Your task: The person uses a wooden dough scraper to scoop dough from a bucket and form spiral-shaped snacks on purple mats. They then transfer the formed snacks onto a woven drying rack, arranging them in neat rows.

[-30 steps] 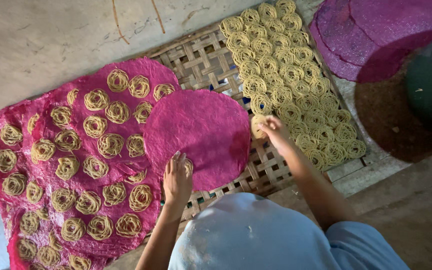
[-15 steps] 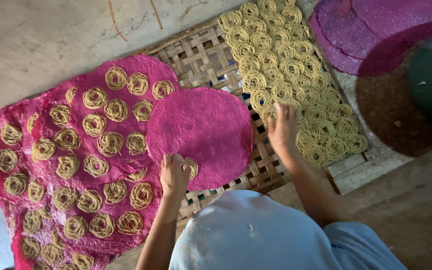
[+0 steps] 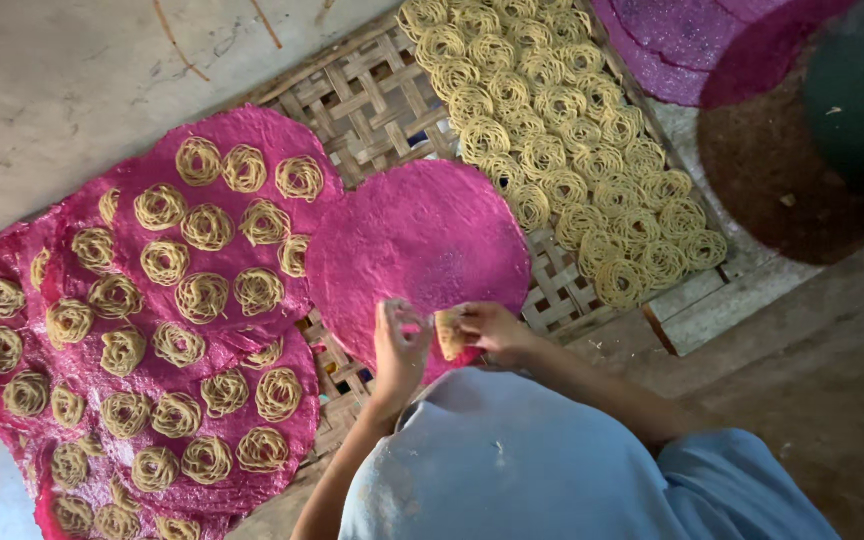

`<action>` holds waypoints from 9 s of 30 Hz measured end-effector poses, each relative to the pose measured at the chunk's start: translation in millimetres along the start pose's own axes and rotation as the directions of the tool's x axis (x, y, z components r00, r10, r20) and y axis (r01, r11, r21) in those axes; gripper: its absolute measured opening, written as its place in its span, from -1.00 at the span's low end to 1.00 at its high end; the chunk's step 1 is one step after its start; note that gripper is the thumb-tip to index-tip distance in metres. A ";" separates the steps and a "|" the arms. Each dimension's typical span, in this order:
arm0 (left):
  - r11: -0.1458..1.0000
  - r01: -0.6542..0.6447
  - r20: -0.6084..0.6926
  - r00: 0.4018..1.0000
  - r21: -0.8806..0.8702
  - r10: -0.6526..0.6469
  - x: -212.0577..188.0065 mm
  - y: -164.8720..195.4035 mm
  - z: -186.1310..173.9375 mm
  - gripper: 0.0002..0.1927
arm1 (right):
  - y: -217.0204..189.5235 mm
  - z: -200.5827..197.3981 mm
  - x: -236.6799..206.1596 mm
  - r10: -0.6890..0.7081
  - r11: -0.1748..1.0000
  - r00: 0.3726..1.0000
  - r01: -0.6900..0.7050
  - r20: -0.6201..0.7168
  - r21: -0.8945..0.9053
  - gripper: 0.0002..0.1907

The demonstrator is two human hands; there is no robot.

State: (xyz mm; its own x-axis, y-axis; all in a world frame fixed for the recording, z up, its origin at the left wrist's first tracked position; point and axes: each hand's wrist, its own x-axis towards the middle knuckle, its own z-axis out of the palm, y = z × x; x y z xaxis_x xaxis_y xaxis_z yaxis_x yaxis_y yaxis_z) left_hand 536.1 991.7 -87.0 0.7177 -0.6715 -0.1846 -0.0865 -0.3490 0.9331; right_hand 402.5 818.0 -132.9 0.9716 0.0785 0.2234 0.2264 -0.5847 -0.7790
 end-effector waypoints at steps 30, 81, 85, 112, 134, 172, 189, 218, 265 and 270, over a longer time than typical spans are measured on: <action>0.811 -0.287 0.168 0.958 0.509 0.233 -13.3 27.6 37.6 -0.45 | 24.1 -123.4 2.1 0.099 0.681 0.813 -0.476 -0.574 -0.557 -0.50; 0.803 -0.037 -0.234 0.948 0.595 0.217 27.5 63.2 97.9 -0.51 | 273.8 -519.8 29.4 0.638 0.770 -0.438 0.367 -0.633 0.523 -0.07; 0.798 -0.077 -0.213 0.944 0.597 0.251 32.1 73.8 100.4 -0.54 | 262.5 -453.9 20.0 0.825 0.528 -0.398 0.294 -0.400 0.797 0.17; 0.664 0.185 -0.470 0.837 0.724 0.279 2.6 -20.1 -51.4 -0.55 | 201.3 -308.4 26.3 0.225 0.905 -0.293 -0.292 -0.929 0.311 -0.52; 0.918 -0.089 -0.051 0.992 0.386 0.118 108.7 -56.4 -202.0 -0.90 | -96.3 46.8 67.0 0.335 0.938 0.689 -0.307 -0.642 0.160 -0.77; 0.755 -0.376 0.318 0.919 0.538 0.232 144.6 12.4 0.6 -0.66 | -32.5 22.2 62.5 0.804 0.501 0.453 -0.168 -0.384 0.849 -0.69; 0.326 -0.335 0.155 0.868 0.884 0.471 132.7 -9.1 -76.4 -0.38 | -2.2 -75.6 -62.7 0.641 0.639 0.280 -0.711 -0.715 0.295 -0.58; 0.809 -0.542 0.370 0.816 0.225 0.444 38.0 32.8 15.7 -0.79 | -3.4 10.0 10.8 0.833 0.258 0.509 -0.014 -0.216 0.966 -0.51; 0.659 0.134 -0.244 0.967 0.740 0.078 131.7 -3.8 -133.6 -0.36 | 129.3 -209.9 293.8 0.713 0.476 0.664 -0.223 -0.225 0.851 -0.88; 0.678 0.271 -0.264 0.957 0.683 -0.117 120.6 -14.9 -143.7 -0.57 | 145.8 -221.4 367.1 0.579 0.648 0.763 -0.219 -0.286 0.730 -0.77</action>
State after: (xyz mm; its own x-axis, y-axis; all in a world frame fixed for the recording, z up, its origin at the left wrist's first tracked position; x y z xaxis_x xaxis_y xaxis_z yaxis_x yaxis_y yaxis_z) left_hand 723.2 1009.9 -78.8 0.8798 -0.4295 -0.2039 -0.3363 -0.8653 0.3716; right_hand 776.8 582.8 -34.8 0.8528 -0.5099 -0.1132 -0.0149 0.1929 -0.9811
